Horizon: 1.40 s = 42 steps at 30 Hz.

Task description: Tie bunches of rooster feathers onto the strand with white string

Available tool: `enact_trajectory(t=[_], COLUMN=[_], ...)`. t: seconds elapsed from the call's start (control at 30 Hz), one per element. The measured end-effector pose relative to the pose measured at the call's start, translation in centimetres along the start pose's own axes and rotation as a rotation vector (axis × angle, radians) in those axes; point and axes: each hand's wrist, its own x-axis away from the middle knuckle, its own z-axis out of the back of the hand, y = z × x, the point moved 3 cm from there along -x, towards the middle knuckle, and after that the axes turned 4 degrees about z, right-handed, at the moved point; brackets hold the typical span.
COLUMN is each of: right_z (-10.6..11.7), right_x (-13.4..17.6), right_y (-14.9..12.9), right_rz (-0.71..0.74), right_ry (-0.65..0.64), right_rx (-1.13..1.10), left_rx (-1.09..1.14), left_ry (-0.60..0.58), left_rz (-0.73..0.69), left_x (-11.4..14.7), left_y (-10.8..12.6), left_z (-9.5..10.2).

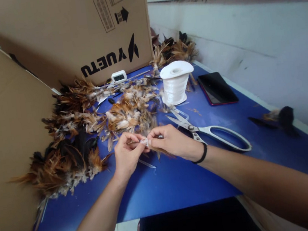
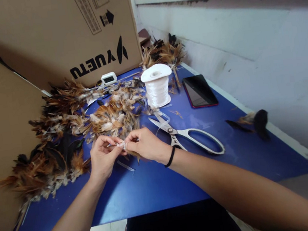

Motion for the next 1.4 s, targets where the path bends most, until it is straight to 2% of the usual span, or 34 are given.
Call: enact_trajectory(t=[0.23, 0.57, 0.7, 0.9, 1.17, 1.4], right_z=[-0.4, -0.3, -0.1, 0.2, -0.3, -0.8], right_x=[0.0, 0.0, 0.0, 0.0, 0.8, 1.4], right_y=[0.2, 0.1, 0.1, 0.1, 0.0, -0.4], right_rz=[-0.015, -0.053, 0.044, 0.367, 0.487, 0.608], right_ry=[-0.052, -0.035, 0.0, 0.098, 0.123, 0.176], right_rx=[0.0, -0.008, 0.12, 0.428, 0.686, 0.889], left_rx=[0.07, 0.081, 0.059, -0.035, -0.175, -0.169], left_ry=[-0.057, -0.023, -0.025, 0.012, 0.053, 0.071], left_rz=[0.064, 0.079, 0.05, 0.038, 0.004, 0.02], left_x=[-0.2, -0.2, -0.1, 0.4, 0.7, 0.7], left_y=[-0.4, -0.4, -0.3, -0.2, -0.8, -0.7], left_z=[0.0, 0.0, -0.1, -0.2, -0.1, 0.0])
